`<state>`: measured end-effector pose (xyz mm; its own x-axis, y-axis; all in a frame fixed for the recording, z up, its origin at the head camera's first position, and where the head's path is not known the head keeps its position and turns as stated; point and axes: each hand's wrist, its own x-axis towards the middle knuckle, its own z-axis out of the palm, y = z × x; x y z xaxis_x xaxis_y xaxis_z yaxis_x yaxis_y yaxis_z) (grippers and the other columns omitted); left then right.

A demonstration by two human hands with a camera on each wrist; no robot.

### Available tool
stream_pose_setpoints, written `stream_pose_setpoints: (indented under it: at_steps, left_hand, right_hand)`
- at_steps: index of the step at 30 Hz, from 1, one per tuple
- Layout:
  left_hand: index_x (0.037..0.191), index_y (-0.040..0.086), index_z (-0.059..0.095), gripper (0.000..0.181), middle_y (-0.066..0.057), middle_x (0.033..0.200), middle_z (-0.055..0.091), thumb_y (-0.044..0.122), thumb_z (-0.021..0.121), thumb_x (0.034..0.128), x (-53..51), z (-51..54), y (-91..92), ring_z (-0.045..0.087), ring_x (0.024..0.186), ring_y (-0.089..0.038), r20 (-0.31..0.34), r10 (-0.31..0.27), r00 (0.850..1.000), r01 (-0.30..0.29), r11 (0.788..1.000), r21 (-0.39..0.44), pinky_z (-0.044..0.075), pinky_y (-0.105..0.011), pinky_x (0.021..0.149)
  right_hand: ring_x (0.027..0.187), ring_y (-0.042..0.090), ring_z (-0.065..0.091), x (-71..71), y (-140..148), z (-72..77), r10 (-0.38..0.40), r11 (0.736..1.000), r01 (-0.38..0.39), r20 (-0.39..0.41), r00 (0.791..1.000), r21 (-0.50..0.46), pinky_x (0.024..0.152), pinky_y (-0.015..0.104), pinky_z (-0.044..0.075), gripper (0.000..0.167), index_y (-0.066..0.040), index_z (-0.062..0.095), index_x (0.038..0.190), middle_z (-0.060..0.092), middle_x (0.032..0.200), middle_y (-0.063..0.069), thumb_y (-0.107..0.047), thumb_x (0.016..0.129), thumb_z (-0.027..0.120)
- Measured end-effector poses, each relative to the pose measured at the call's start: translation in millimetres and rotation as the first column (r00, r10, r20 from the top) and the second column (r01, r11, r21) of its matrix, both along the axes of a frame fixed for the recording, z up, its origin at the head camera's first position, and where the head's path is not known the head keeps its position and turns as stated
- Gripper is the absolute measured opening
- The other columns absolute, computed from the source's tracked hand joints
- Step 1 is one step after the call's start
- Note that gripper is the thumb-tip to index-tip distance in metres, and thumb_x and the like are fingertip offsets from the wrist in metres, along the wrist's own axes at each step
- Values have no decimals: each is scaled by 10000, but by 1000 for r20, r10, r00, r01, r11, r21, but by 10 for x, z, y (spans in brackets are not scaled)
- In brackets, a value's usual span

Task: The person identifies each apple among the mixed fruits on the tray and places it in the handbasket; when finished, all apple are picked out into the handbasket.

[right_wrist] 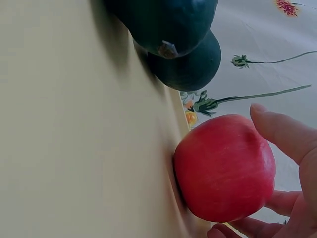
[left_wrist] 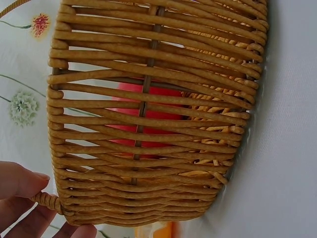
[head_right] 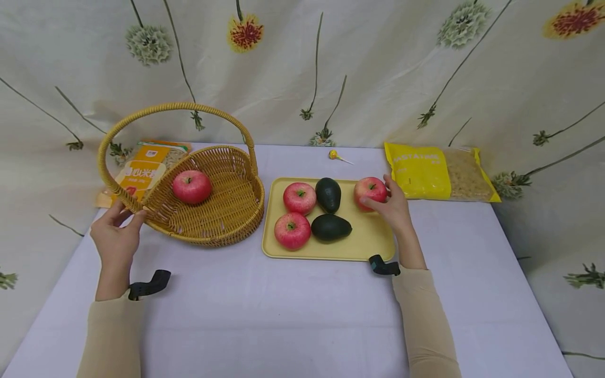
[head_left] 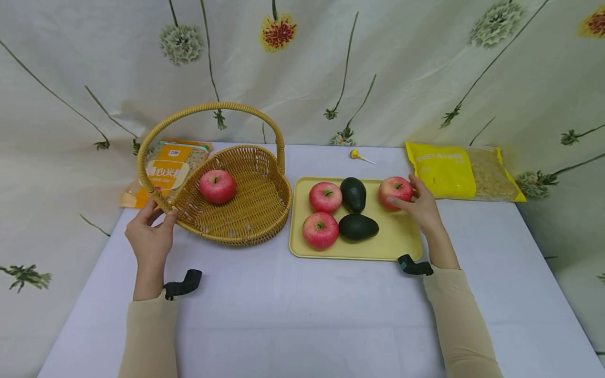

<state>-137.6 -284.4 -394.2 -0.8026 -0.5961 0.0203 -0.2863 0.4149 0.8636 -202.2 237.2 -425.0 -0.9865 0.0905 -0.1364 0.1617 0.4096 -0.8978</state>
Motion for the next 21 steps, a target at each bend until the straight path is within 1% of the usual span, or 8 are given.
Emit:
stream_pose_setpoints:
  at_steps: [7,15,21]
  left_hand:
    - [1444,356,422,532,7,1461,515,223,604,962,3,8,5,516,1307,-187,-6,4,1000,-4,1000,0,496,-262,1017]
    - [1449,348,420,533,-19,1438,533,223,604,964,8,-1,1,526,1290,-184,-24,-12,1000,12,1000,-12,500,-244,1006]
    - [1451,358,409,536,-15,1450,521,226,597,967,4,-8,-9,511,1309,-183,-9,-10,1000,10,1000,-1,493,-248,1019]
  right_hand:
    - [1397,373,321,3,-43,-9,-15,999,14,22,1000,31,1154,499,357,956,-112,140,1577,226,1608,162,-286,862,750]
    - [1409,387,296,-23,-50,-85,-26,996,29,-33,999,90,1163,507,339,952,-76,179,1566,240,1577,219,-248,842,774]
    - [1405,386,299,-24,-58,-106,-38,994,41,-26,999,100,1161,506,342,942,-83,189,1565,249,1567,223,-262,845,770]
